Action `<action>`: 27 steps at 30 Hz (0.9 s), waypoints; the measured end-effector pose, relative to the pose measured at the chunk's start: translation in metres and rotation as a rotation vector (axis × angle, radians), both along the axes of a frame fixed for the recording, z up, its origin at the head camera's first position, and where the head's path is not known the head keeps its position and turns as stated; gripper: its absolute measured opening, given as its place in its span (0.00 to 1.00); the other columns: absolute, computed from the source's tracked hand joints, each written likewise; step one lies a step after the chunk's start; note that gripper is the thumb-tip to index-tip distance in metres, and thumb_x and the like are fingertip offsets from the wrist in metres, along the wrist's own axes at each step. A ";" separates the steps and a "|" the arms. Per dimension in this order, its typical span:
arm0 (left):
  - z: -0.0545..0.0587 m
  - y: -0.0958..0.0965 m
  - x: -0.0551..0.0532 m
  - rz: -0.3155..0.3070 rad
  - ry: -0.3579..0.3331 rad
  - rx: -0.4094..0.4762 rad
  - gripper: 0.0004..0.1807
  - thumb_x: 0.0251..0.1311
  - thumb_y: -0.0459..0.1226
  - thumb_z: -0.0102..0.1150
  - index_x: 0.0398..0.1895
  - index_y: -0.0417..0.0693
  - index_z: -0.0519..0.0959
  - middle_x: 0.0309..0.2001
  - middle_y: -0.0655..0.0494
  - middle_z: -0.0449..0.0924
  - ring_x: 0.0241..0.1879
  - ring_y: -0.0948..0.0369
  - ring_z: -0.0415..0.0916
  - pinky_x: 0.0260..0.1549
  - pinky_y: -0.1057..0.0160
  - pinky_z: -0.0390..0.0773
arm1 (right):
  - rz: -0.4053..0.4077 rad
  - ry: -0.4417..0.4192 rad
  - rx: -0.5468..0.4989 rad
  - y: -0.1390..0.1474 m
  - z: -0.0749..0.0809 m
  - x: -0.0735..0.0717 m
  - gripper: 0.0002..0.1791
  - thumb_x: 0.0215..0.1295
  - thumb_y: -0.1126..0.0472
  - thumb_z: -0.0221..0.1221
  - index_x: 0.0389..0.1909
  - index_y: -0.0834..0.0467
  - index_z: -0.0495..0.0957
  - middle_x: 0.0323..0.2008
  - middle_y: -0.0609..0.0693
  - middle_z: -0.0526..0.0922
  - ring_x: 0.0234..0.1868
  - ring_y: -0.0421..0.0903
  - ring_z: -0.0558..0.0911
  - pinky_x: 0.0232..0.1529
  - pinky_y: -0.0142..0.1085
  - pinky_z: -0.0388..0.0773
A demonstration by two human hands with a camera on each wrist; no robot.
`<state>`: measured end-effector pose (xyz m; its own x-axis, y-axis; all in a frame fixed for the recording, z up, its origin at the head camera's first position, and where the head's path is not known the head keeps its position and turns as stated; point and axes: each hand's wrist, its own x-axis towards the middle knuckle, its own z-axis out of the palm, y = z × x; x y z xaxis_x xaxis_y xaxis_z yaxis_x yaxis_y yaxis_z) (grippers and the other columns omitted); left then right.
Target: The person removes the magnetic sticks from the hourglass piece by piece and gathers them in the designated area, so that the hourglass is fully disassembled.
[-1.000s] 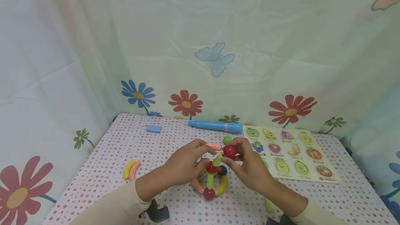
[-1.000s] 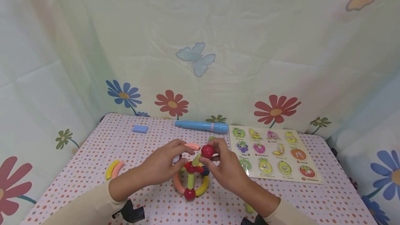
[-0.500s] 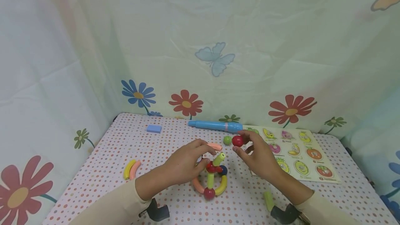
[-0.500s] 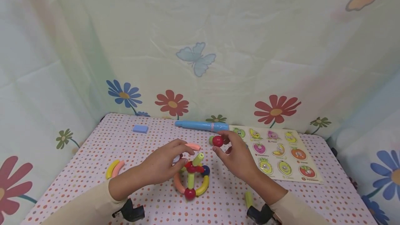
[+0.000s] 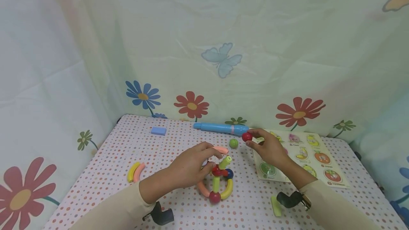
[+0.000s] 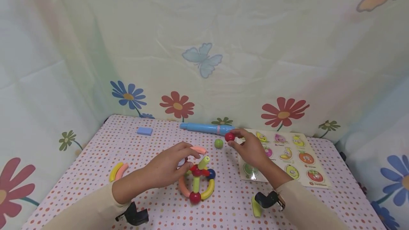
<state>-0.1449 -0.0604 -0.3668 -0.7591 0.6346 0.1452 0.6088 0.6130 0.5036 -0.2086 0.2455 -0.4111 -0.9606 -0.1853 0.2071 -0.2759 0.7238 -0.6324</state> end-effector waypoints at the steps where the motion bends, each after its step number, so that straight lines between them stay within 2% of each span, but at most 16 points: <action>1: 0.000 0.000 0.000 0.000 0.000 0.000 0.15 0.72 0.40 0.62 0.59 0.60 0.80 0.57 0.61 0.75 0.45 0.66 0.74 0.40 0.67 0.78 | -0.002 -0.009 0.000 0.002 -0.002 -0.003 0.25 0.67 0.60 0.68 0.63 0.62 0.76 0.54 0.61 0.82 0.53 0.61 0.80 0.46 0.47 0.81; 7: 0.001 0.001 0.000 0.001 0.001 -0.009 0.14 0.72 0.39 0.61 0.58 0.60 0.80 0.56 0.60 0.75 0.42 0.65 0.75 0.37 0.68 0.77 | -0.006 -0.042 0.000 0.008 -0.008 -0.014 0.24 0.68 0.60 0.67 0.62 0.62 0.77 0.51 0.60 0.84 0.53 0.61 0.79 0.43 0.46 0.79; 14: 0.000 0.001 0.000 0.011 -0.003 -0.013 0.14 0.72 0.40 0.62 0.57 0.61 0.80 0.56 0.60 0.75 0.40 0.64 0.75 0.35 0.68 0.76 | -0.039 -0.135 0.019 0.007 -0.018 -0.026 0.23 0.70 0.58 0.66 0.62 0.61 0.77 0.54 0.61 0.82 0.56 0.62 0.77 0.49 0.53 0.78; 19: 0.000 0.002 -0.001 0.013 -0.006 -0.015 0.13 0.72 0.40 0.62 0.57 0.61 0.81 0.55 0.60 0.76 0.40 0.65 0.74 0.35 0.68 0.76 | -0.053 -0.197 0.043 0.005 -0.025 -0.032 0.23 0.70 0.57 0.65 0.63 0.60 0.77 0.55 0.61 0.81 0.57 0.61 0.76 0.51 0.53 0.78; 27: 0.001 0.001 0.000 0.002 0.001 -0.006 0.13 0.71 0.39 0.62 0.57 0.60 0.81 0.55 0.60 0.76 0.38 0.67 0.73 0.34 0.68 0.75 | -0.053 -0.251 0.057 0.002 -0.032 -0.040 0.24 0.70 0.58 0.66 0.64 0.60 0.76 0.57 0.60 0.80 0.58 0.60 0.75 0.56 0.54 0.77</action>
<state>-0.1450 -0.0593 -0.3660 -0.7602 0.6340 0.1420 0.6081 0.6175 0.4989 -0.2484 0.2480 -0.4435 -0.9893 -0.1375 -0.0488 -0.0757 0.7695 -0.6341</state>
